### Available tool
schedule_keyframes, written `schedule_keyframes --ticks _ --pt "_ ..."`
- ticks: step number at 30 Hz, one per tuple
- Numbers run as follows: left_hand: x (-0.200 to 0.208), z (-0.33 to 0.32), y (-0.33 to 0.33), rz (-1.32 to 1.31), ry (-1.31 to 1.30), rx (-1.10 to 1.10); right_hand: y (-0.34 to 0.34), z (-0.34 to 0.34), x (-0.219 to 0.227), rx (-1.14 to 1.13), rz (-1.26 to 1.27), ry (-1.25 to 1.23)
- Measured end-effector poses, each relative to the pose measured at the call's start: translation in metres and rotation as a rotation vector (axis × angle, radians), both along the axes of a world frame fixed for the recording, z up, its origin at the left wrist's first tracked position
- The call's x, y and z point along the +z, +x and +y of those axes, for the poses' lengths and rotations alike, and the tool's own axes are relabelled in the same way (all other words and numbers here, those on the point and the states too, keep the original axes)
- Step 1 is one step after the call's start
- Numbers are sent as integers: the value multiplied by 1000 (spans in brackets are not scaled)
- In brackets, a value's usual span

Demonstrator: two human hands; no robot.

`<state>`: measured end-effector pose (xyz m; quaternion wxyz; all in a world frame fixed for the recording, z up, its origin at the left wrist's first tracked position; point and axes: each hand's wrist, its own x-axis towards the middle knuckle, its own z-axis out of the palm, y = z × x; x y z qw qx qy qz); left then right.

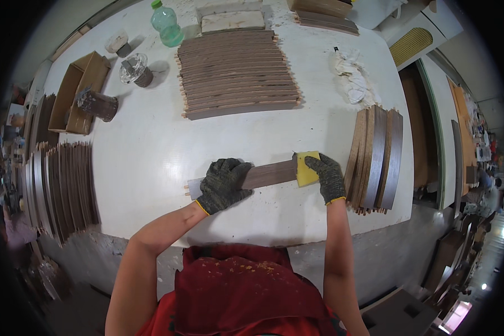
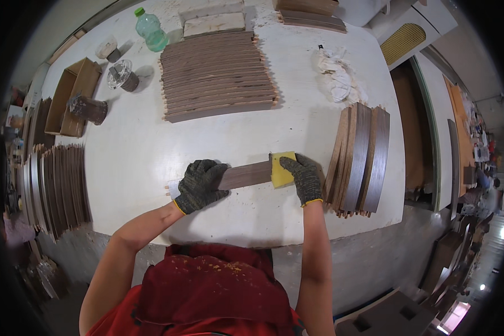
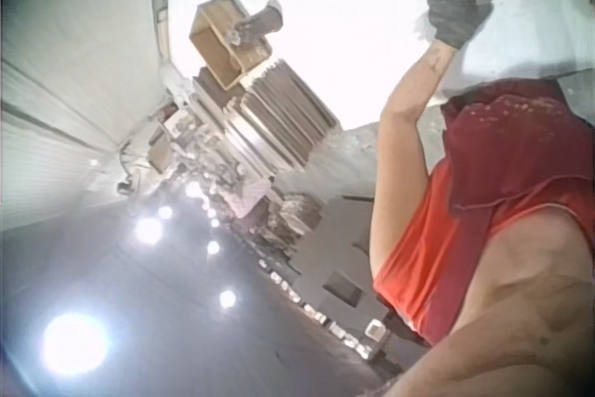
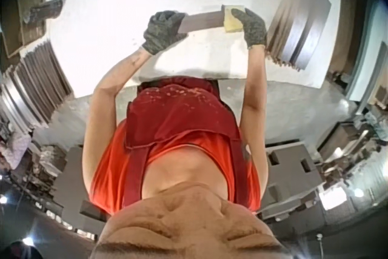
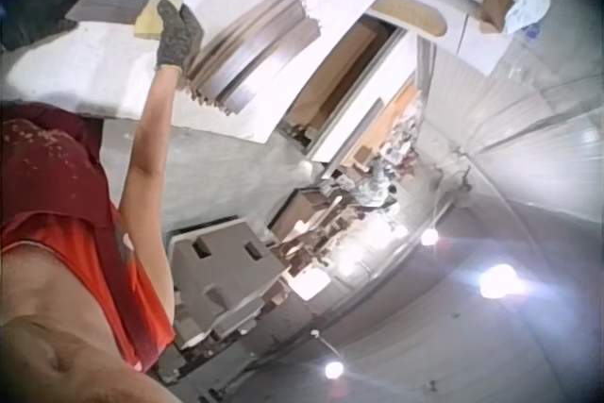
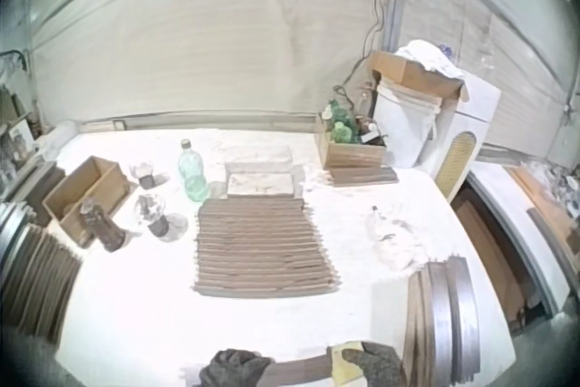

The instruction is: Manually sanding the edges and surfaces of wooden slats using a sanding block.

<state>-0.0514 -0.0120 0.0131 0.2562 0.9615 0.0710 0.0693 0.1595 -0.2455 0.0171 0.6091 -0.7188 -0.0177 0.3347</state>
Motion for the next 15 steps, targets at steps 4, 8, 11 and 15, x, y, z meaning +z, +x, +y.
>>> schedule_keyframes --ticks 4,8,11,15 --pt "0 -1 -2 41 -15 15 -2 0 10 103 -96 -79" --pt "-1 -1 -2 39 -40 7 -17 -5 22 111 -124 -94" --pt "-1 -2 -3 64 -41 15 -27 -16 26 223 -218 -206" --pt "-3 -2 -3 13 -3 7 -32 -38 41 414 -172 -322"
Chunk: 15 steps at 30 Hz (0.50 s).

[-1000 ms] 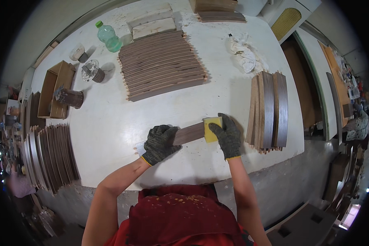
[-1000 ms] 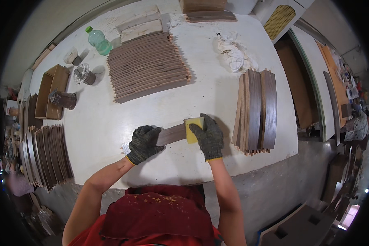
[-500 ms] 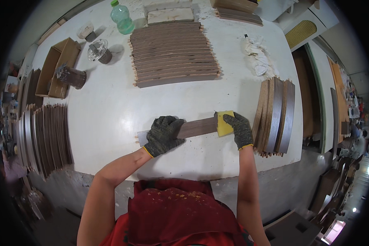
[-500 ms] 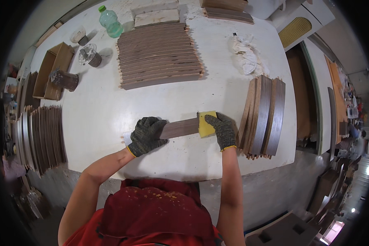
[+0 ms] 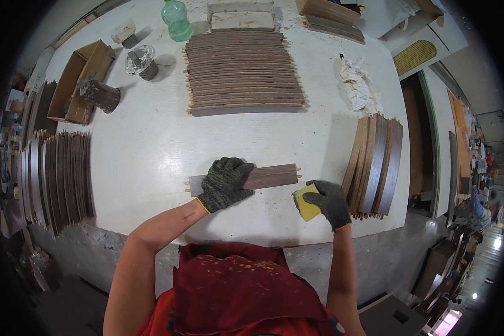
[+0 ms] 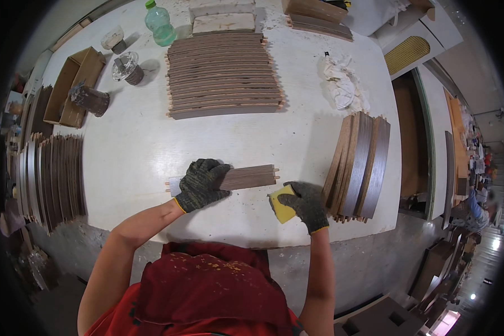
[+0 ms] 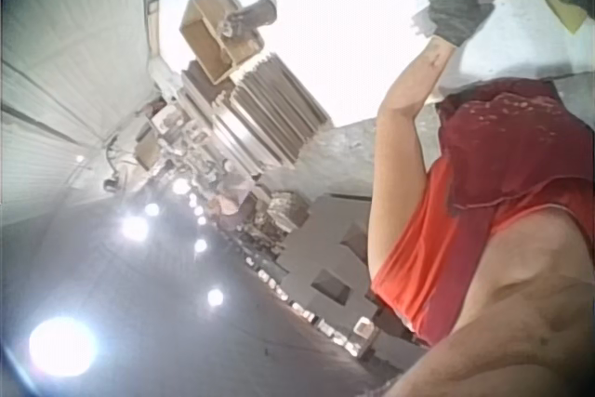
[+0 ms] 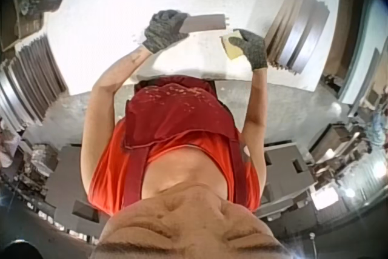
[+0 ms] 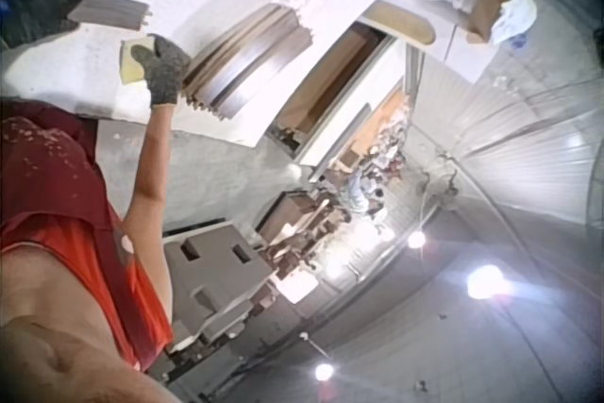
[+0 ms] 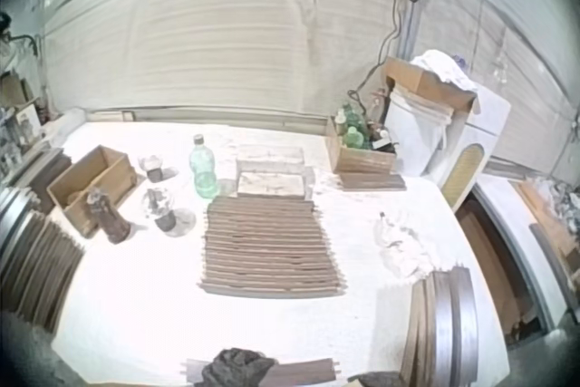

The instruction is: Manually sanding the edges and surfaces of wooden slats using a sanding block.

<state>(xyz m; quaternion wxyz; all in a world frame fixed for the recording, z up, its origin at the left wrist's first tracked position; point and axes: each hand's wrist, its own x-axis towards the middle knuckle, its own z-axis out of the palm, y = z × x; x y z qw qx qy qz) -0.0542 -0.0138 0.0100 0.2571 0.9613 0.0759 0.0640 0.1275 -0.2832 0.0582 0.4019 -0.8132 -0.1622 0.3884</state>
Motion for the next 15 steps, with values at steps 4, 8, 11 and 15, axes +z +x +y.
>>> schedule_keyframes --ticks 4,8,11,15 --pt "7 1 4 29 38 -13 1 13 2 -194 -144 257" --pt "6 -2 5 23 42 -2 3 50 18 -72 -519 66" --pt "3 -2 6 -4 16 1 7 54 13 85 -648 -104" --pt "2 -2 5 -8 2 -3 -4 39 18 309 -791 -164"
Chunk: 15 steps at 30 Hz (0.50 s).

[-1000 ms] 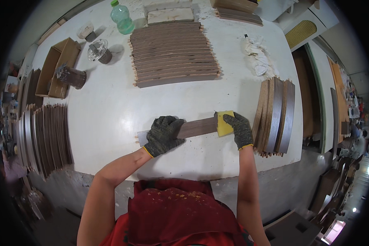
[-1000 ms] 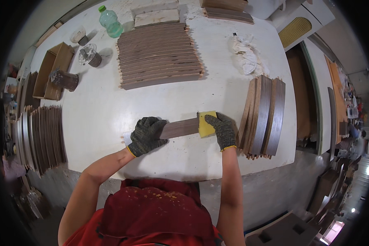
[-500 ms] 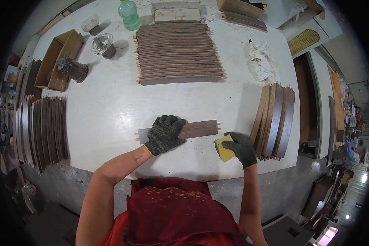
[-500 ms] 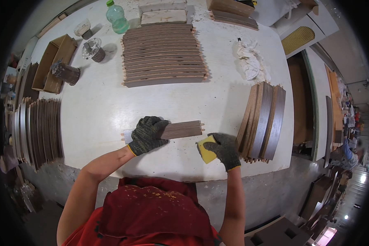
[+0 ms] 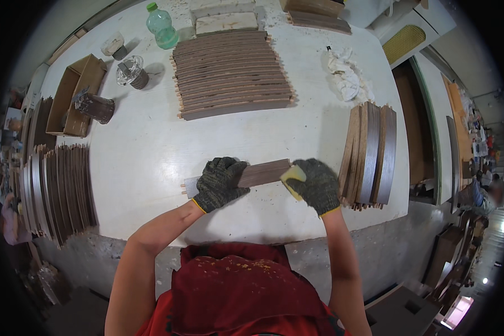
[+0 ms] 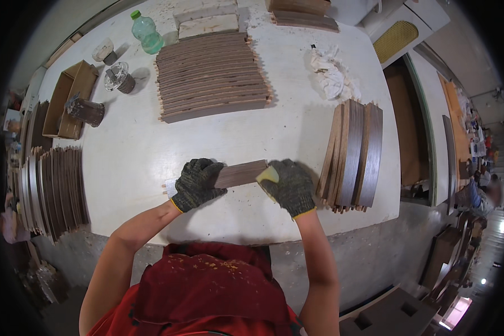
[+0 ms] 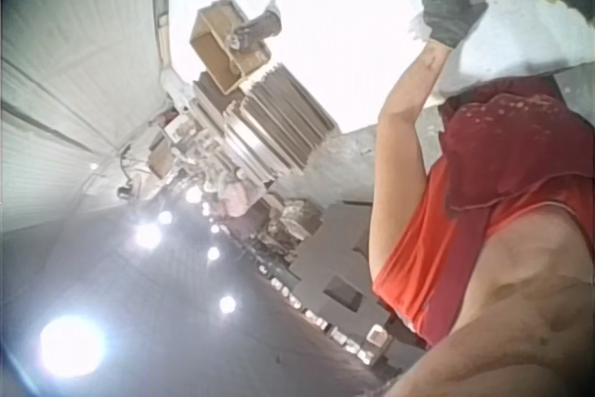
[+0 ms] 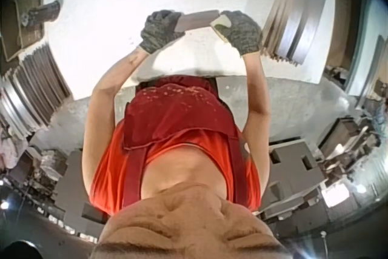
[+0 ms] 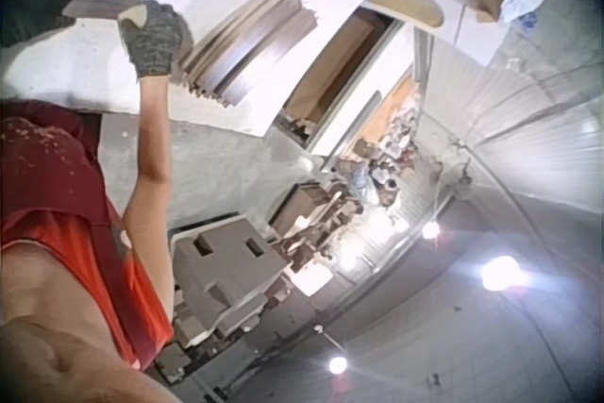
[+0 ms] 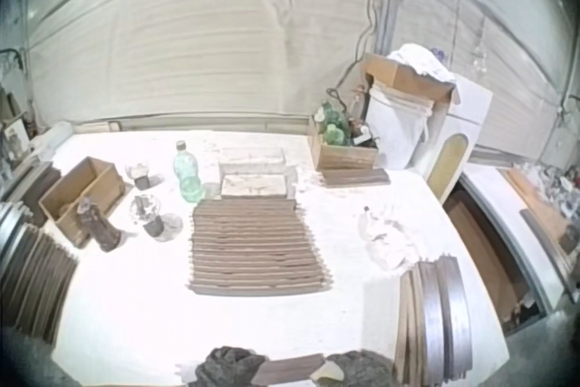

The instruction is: Manually sanding the edges and surfaces of wooden slats using a sanding block.

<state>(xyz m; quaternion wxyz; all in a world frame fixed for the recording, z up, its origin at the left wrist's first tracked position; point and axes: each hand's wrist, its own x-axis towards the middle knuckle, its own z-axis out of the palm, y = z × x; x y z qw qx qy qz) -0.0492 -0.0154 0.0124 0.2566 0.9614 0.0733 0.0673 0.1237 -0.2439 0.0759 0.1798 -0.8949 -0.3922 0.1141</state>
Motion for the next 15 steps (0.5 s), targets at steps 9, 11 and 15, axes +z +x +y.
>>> schedule_keyframes --ticks 9,11,15 --pt "14 0 0 74 16 1 -26 -74 -8 -198 551 279" --pt "19 1 -3 28 -8 -15 -32 -83 -11 -232 567 367" --pt "30 0 -18 -177 -244 7 -54 -80 7 -489 740 784"
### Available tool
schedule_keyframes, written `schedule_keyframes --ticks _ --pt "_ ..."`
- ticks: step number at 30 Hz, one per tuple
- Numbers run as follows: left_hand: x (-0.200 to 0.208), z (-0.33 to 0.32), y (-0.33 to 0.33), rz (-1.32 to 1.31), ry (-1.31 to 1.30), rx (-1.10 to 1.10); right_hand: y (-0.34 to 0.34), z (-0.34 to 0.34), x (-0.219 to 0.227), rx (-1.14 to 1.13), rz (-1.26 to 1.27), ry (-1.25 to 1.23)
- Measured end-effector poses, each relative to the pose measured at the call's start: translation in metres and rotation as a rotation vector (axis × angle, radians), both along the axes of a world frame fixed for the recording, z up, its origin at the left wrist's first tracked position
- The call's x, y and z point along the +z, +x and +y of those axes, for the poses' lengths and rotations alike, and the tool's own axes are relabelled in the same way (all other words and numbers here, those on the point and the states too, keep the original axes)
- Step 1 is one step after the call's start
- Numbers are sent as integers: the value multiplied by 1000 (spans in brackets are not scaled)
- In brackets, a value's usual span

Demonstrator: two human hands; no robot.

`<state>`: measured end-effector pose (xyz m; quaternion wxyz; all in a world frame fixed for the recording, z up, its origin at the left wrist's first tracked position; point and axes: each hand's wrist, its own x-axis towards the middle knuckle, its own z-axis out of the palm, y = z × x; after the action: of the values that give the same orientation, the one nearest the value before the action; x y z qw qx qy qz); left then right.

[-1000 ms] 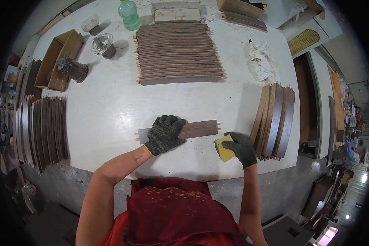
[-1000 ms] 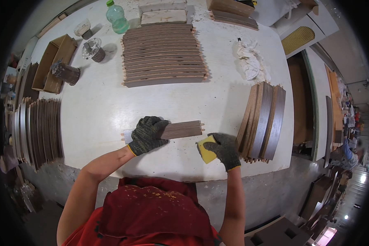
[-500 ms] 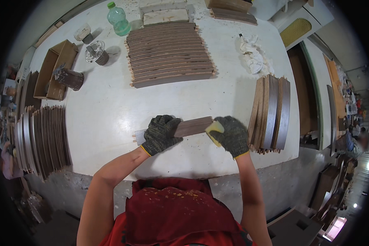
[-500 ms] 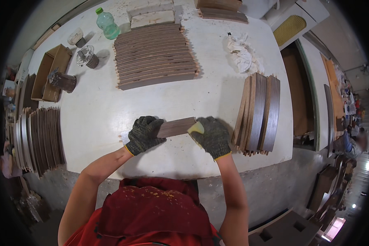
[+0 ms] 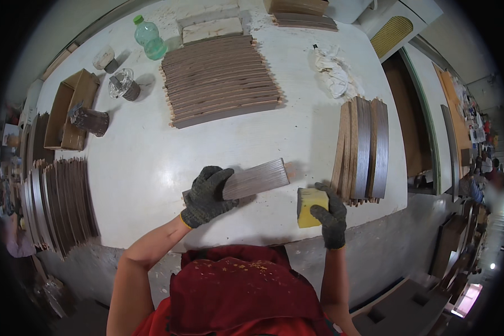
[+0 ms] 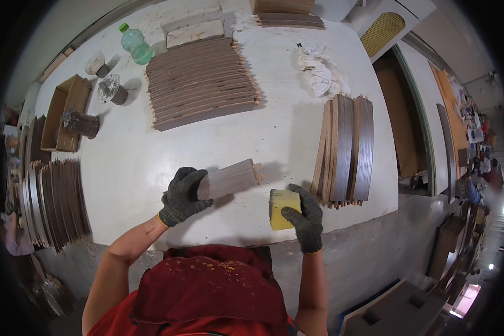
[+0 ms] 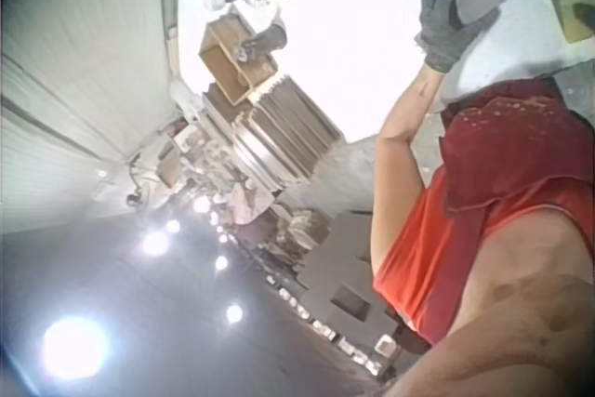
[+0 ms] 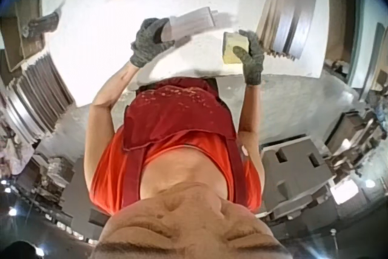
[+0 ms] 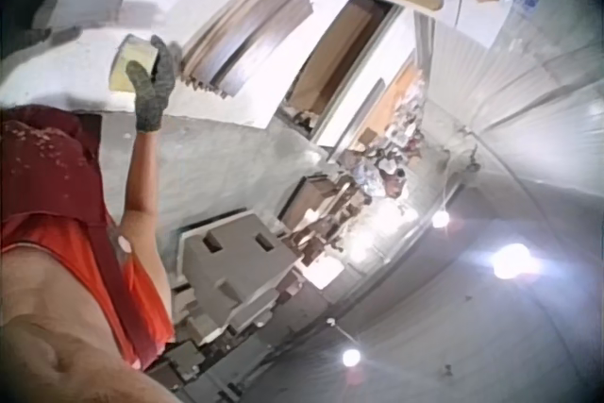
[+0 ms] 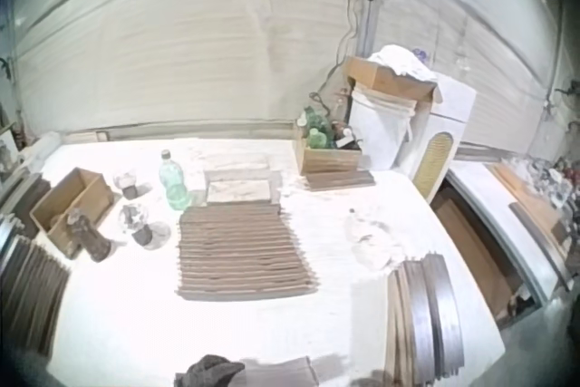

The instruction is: Manually sanding the edges and surfaces of wooden slats using a sanding block.

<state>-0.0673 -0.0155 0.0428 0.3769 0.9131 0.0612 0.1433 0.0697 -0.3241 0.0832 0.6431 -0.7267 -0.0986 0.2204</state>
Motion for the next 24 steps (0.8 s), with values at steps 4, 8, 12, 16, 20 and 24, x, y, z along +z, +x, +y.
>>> schedule_keyframes --ticks 4,8,12,16,20,24 --pt "16 -4 -15 -24 -143 -2 -9 14 27 -68 -81 151" --pt "23 -10 -29 -12 -295 -28 -18 36 49 22 -250 130" --pt "31 -14 -44 125 -532 -18 -16 47 58 113 -368 103" --pt "32 -17 -64 139 -766 -39 -13 58 67 228 -591 26" --pt "32 -14 -81 132 -863 -73 -7 78 69 248 -619 28" --pt "50 -2 -87 165 -783 -227 4 104 63 278 -677 -66"
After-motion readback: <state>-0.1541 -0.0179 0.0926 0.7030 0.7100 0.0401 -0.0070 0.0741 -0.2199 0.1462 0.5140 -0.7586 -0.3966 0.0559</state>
